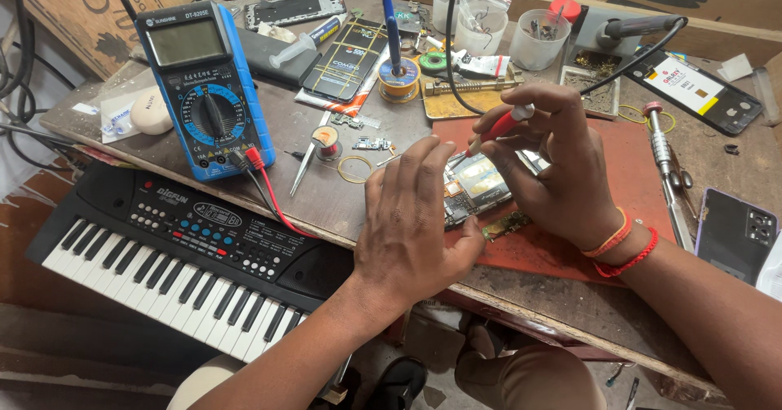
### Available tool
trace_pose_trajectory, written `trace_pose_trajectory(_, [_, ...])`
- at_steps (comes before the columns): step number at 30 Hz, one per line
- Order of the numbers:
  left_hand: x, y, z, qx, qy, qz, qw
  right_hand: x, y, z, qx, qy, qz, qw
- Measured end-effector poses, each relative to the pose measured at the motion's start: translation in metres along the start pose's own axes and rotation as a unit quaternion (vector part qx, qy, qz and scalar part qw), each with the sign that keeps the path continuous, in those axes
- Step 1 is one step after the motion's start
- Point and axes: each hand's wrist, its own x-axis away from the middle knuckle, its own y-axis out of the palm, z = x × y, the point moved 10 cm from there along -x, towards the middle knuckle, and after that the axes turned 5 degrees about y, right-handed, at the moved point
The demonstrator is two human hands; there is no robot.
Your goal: The person uses a red-handled screwdriver to pry and work on the exposed motherboard of a disassembled smartphone lying on a repair mat. They hold the phone steady with one hand while probing and lifting components on the board, occasionally repositioning the phone and the small board beside it.
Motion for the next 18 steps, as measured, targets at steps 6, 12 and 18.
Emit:
trace_pose_trajectory(6, [0.0003,-0.0021,0.0004,0.006,0.004,0.008,1.0,0.0017,0.0008,-0.0019,-0.021,0.0,-0.013,1.0])
trace_pose_trajectory(12, [0.0002,-0.0015,0.0016,0.012,0.004,0.003,1.0,0.0013,0.0023,-0.0014,-0.025,0.001,-0.017,1.0])
trace_pose_trajectory(18, [-0.0011,-0.0007,0.0011,0.012,0.0,-0.004,1.0,0.0013,0.0034,-0.0034,-0.029,-0.003,-0.021,0.999])
